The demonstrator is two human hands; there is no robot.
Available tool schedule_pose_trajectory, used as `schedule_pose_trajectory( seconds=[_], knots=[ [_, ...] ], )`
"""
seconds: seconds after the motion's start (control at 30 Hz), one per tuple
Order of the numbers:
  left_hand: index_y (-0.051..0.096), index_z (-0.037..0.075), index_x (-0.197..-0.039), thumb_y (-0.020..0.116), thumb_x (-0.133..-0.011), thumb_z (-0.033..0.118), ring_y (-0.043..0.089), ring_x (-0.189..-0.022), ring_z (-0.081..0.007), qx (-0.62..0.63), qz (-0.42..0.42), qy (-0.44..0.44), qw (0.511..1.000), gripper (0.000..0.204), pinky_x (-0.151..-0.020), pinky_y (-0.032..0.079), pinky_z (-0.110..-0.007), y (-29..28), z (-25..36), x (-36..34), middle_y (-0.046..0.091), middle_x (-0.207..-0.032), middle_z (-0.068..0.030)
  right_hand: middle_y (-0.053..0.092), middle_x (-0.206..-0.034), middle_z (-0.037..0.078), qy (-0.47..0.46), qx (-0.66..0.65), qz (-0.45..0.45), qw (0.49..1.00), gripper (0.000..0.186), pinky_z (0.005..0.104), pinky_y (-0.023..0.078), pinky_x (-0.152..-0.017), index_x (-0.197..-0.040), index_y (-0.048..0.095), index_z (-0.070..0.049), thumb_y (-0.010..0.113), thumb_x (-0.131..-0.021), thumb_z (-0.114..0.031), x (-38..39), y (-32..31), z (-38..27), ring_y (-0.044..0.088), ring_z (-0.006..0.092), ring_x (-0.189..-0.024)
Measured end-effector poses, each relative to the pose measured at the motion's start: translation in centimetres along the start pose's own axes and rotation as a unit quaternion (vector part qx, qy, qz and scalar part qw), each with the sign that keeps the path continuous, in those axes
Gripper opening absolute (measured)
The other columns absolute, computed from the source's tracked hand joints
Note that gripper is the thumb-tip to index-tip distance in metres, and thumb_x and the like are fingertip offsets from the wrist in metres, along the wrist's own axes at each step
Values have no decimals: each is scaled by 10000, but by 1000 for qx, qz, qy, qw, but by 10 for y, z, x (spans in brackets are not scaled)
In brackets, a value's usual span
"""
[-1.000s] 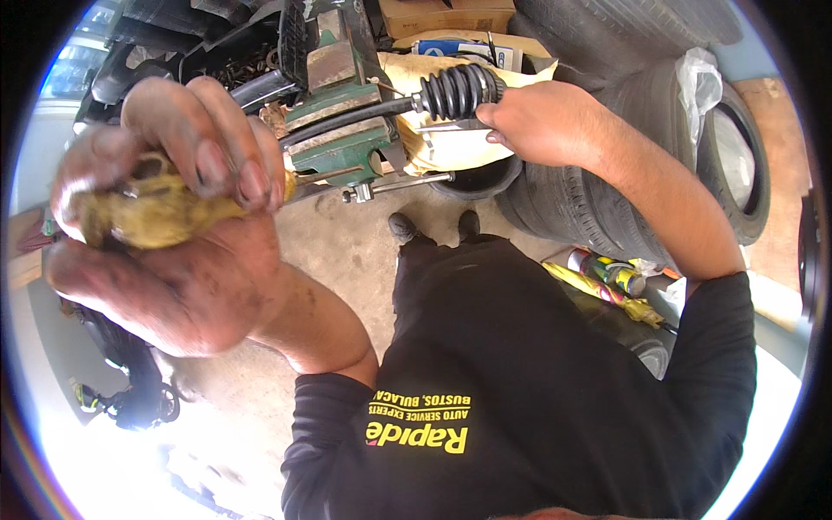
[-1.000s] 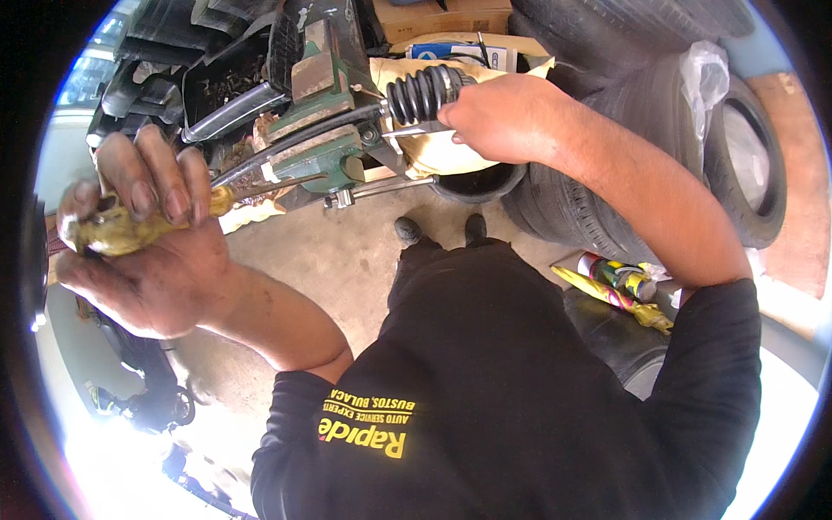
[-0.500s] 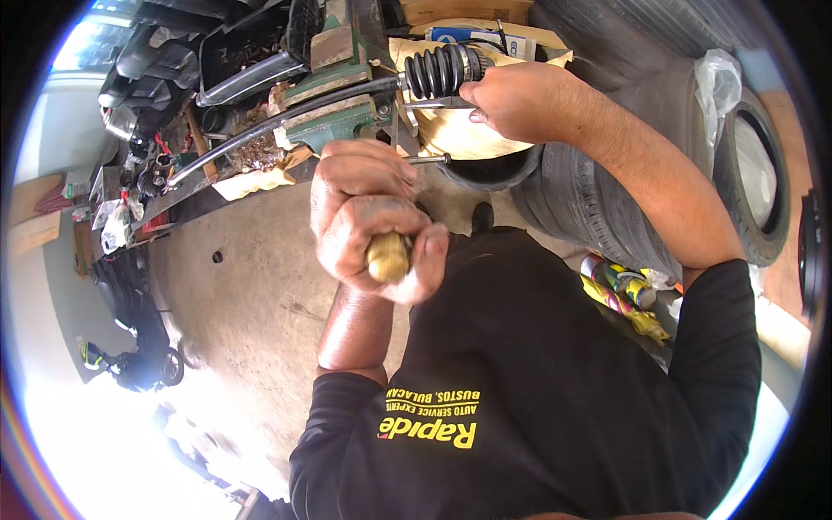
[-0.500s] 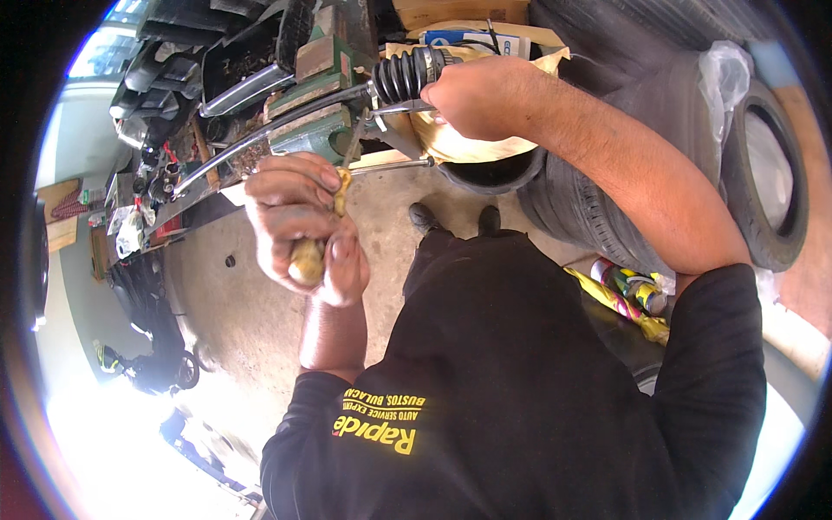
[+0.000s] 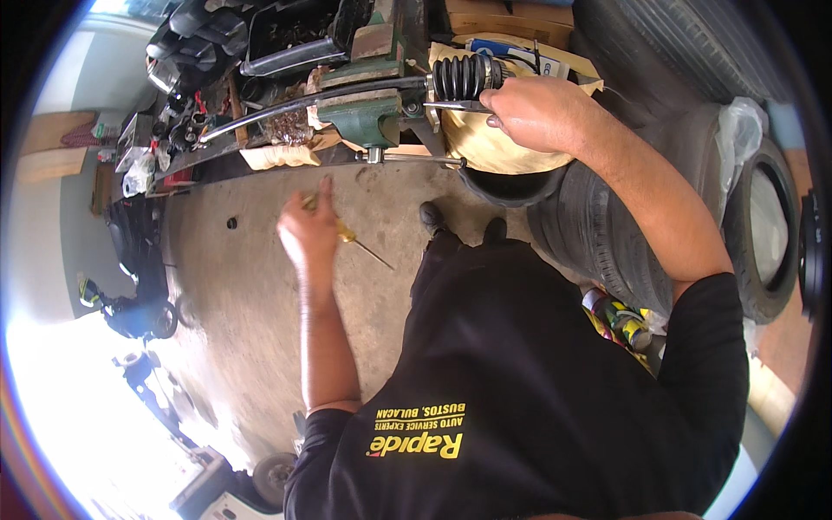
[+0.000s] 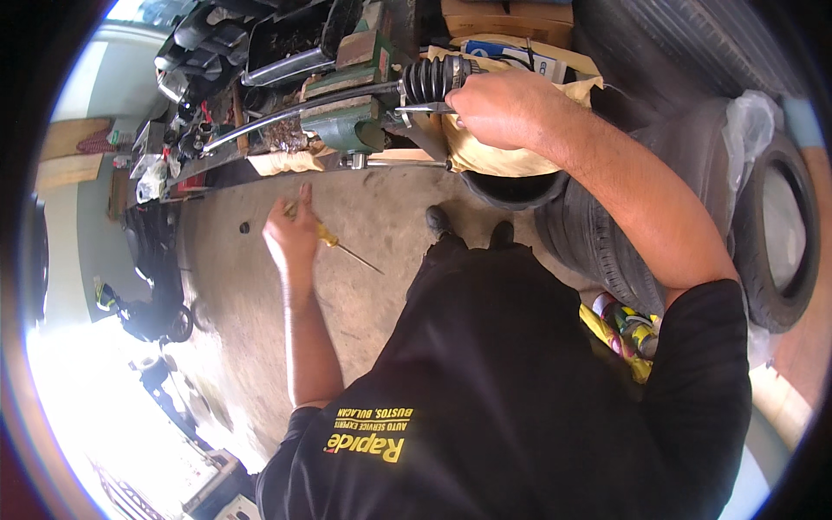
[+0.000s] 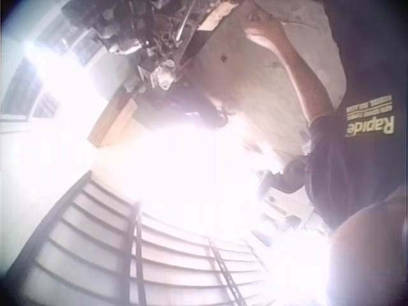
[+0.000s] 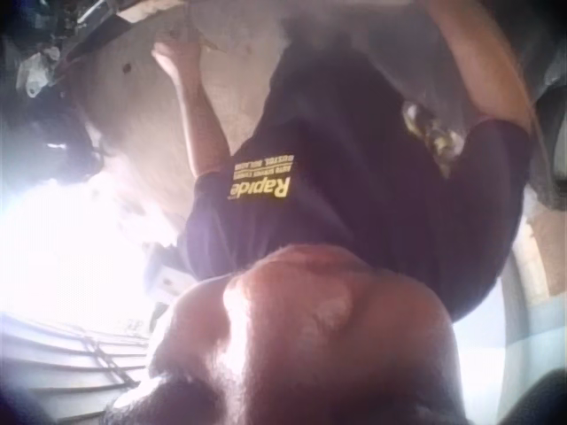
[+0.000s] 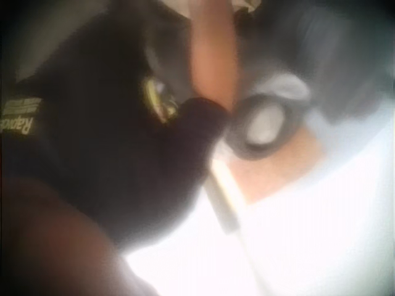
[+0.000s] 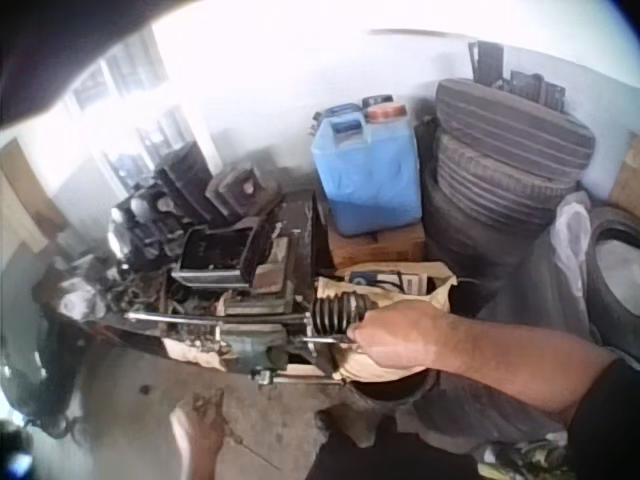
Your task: The person secures a rubber boot onto a metal shaft using a metal clamp and pliers in a workshop. They then use a screwdriver to adjust a small metal ring on the shaft.
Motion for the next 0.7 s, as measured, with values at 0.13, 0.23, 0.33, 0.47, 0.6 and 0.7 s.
schedule_pose_trajectory(
  seconds=[0.13,0.23,0.33,0.47,0.6,0.7],
  knots=[
    [643,6,-948,810,-977,252,704,-684,-183,294,-133,-331,887,298,-625,597,-300,-9,-133,50,669,-772,-100,771,-949,186,-23,7,9,1000,288,514,613,-819,-1162,712,-31,618,-1064,-285,0,2,1,759,375,-938],
    [594,-18,-1091,757,-1007,155,714,-773,-209,482,-135,-405,765,253,-675,602,-294,-17,-170,114,669,-949,-112,784,-1055,158,-17,3,-6,1000,229,477,634,-815,-1115,762,-40,611,-1007,-173,2,1,0,771,324,-975],
    [555,-50,-1301,704,-1016,114,707,-902,-232,606,-111,-471,631,361,-742,610,-298,-11,-144,177,649,-1136,-137,780,-1058,163,2,5,-19,1000,255,481,629,-837,-1159,751,-48,607,-1043,-223,3,-1,-3,767,329,-990],
    [487,-88,-1458,668,-978,137,661,-842,-205,720,-257,-340,548,560,-683,584,-327,-6,-42,182,610,-1062,-94,776,-1063,161,5,22,-28,999,310,483,622,-876,-1228,723,-55,585,-1078,-289,5,-3,-9,759,337,-1019],
    [524,-43,-1437,647,-999,128,597,-734,-179,666,-297,-284,622,486,-641,528,-298,-6,23,137,569,-873,-48,767,-1001,190,0,36,-14,999,352,513,617,-872,-1251,676,-34,570,-1091,-329,3,2,-13,752,385,-978],
    [565,-13,-1399,657,-1027,148,565,-691,-159,552,-350,-190,733,416,-643,505,-295,-2,60,108,586,-823,-41,762,-974,210,0,43,4,999,365,526,611,-877,-1260,651,-22,573,-1090,-335,3,6,-16,746,411,-967]
  ],
)
Point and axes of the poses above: each hand's wrist, its own x-axis away from the middle knuckle, its own y-axis out of the palm, z = x × y, the point moved 6 cm from there along -x, towards the middle knuckle
